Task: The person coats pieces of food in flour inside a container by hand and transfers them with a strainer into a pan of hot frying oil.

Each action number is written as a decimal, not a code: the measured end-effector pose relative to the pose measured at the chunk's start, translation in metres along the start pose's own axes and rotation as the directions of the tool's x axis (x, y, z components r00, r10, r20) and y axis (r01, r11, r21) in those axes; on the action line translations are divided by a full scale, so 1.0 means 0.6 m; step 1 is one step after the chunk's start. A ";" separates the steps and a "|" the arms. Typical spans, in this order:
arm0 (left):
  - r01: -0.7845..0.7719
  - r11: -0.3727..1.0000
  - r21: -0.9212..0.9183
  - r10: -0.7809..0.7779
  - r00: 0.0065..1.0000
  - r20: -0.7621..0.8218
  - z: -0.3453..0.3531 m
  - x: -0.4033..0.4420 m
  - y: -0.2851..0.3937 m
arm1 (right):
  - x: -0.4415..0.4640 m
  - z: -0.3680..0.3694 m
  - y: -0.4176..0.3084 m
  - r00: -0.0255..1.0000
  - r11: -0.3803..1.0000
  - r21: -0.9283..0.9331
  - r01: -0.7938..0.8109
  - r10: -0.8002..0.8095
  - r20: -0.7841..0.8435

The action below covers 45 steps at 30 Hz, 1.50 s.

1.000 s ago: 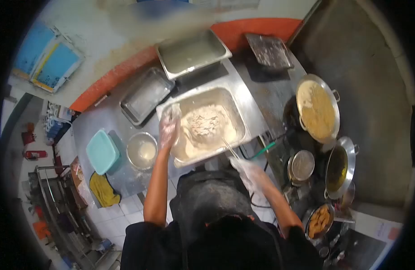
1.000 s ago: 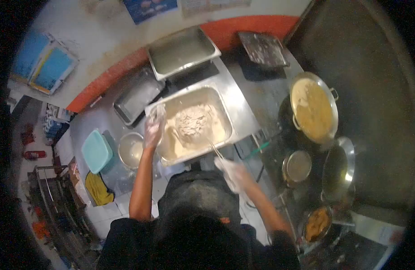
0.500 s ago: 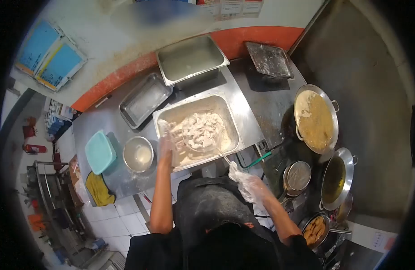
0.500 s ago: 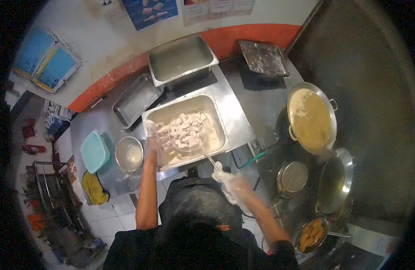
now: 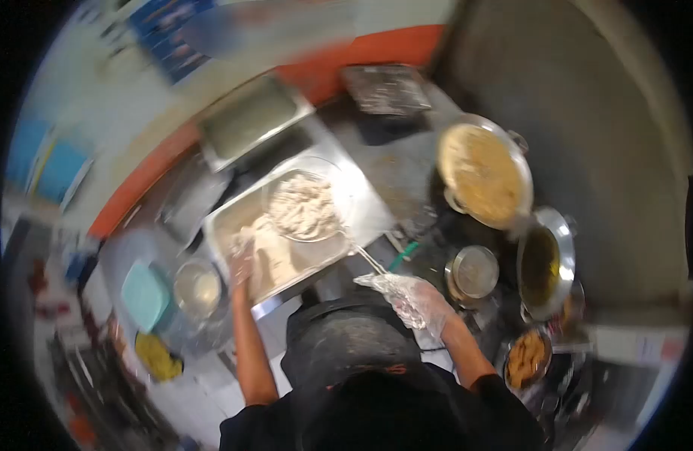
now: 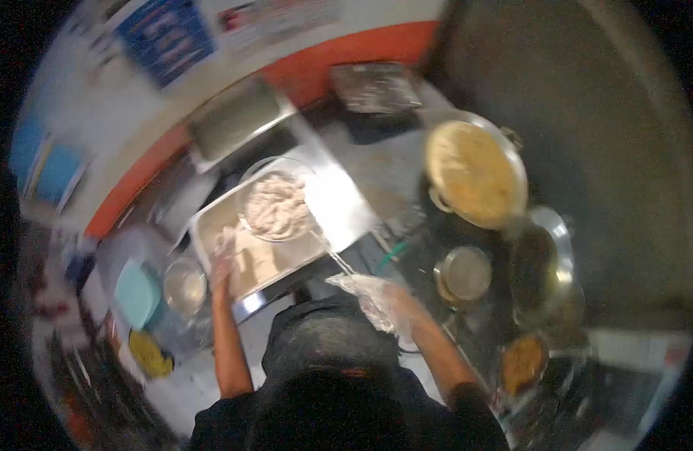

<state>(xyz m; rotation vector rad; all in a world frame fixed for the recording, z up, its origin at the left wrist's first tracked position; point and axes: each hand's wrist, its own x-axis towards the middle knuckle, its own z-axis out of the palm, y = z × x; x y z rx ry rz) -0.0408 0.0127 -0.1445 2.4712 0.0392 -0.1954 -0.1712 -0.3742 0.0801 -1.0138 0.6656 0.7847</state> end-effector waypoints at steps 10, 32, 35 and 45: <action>-0.693 0.693 0.199 0.628 0.715 0.305 0.222 0.164 -0.160 | -0.115 -0.209 -0.079 0.681 0.828 0.035 0.560 -0.435 -0.589; -0.272 0.878 0.394 0.135 0.930 0.341 0.173 0.058 0.174 | -0.004 -0.571 -0.104 -0.092 0.256 -0.919 -0.300 -0.967 -0.239; -0.322 0.671 0.668 0.329 0.937 0.121 0.192 0.076 0.167 | -0.024 -0.549 -0.107 0.013 -0.015 -0.912 -0.411 -1.000 0.010; -0.510 0.698 0.503 0.245 0.830 0.501 0.181 0.136 0.181 | 0.008 -0.490 -0.022 -0.065 0.048 -0.994 -0.094 -0.997 -0.042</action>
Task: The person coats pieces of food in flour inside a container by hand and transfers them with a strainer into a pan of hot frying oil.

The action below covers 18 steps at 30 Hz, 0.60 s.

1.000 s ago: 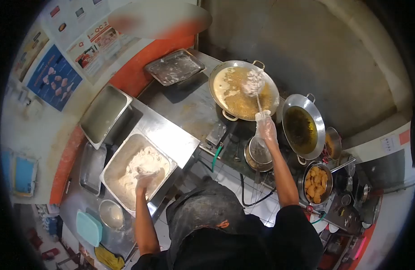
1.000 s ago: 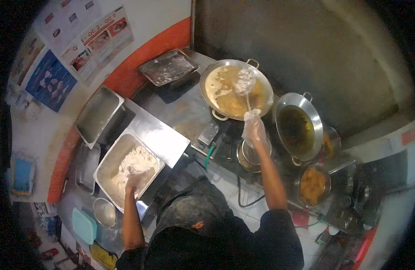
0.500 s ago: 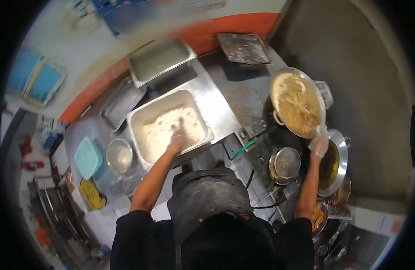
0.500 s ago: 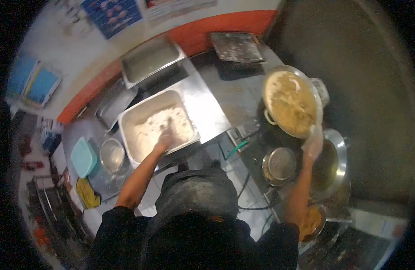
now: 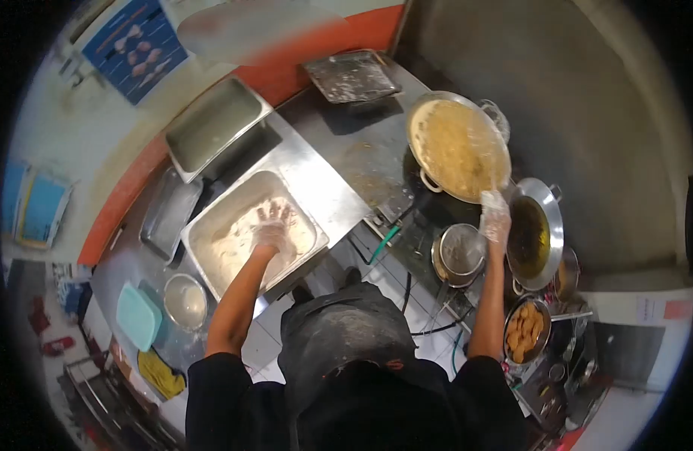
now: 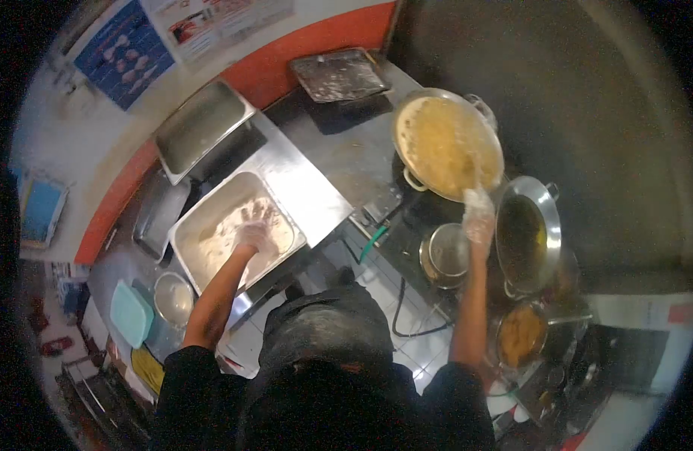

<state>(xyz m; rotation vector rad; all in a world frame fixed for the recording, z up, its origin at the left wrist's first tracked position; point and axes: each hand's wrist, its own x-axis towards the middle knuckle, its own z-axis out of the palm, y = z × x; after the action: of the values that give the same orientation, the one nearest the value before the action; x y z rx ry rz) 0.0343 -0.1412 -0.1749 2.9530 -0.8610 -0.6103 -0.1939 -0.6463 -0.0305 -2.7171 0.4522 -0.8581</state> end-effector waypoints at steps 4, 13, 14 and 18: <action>-0.067 0.997 -0.044 0.066 0.997 -0.027 0.062 -0.004 -0.027 | 0.001 -0.013 -0.134 0.995 0.963 0.252 -0.099 0.095 0.027; -0.164 0.288 -0.943 -0.144 0.967 -0.212 0.095 -0.067 -0.142 | -0.060 -0.032 -0.370 0.728 0.257 0.681 -0.686 0.208 0.654; -0.167 0.101 -0.981 -0.210 0.960 -0.185 0.021 -0.113 -0.121 | -0.060 -0.055 -0.421 0.798 0.296 0.746 -0.597 0.123 0.590; -0.383 -0.075 -0.921 -0.268 0.897 -0.352 -0.072 -0.194 -0.146 | -0.077 -0.027 -0.480 0.686 0.510 0.646 -0.568 -0.140 0.714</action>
<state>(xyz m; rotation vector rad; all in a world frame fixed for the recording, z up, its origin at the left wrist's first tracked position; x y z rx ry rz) 0.0056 -0.0109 -0.1023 1.3798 -0.1648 -0.2534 -0.1774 -0.3674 0.0539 -1.7339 0.1400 0.1350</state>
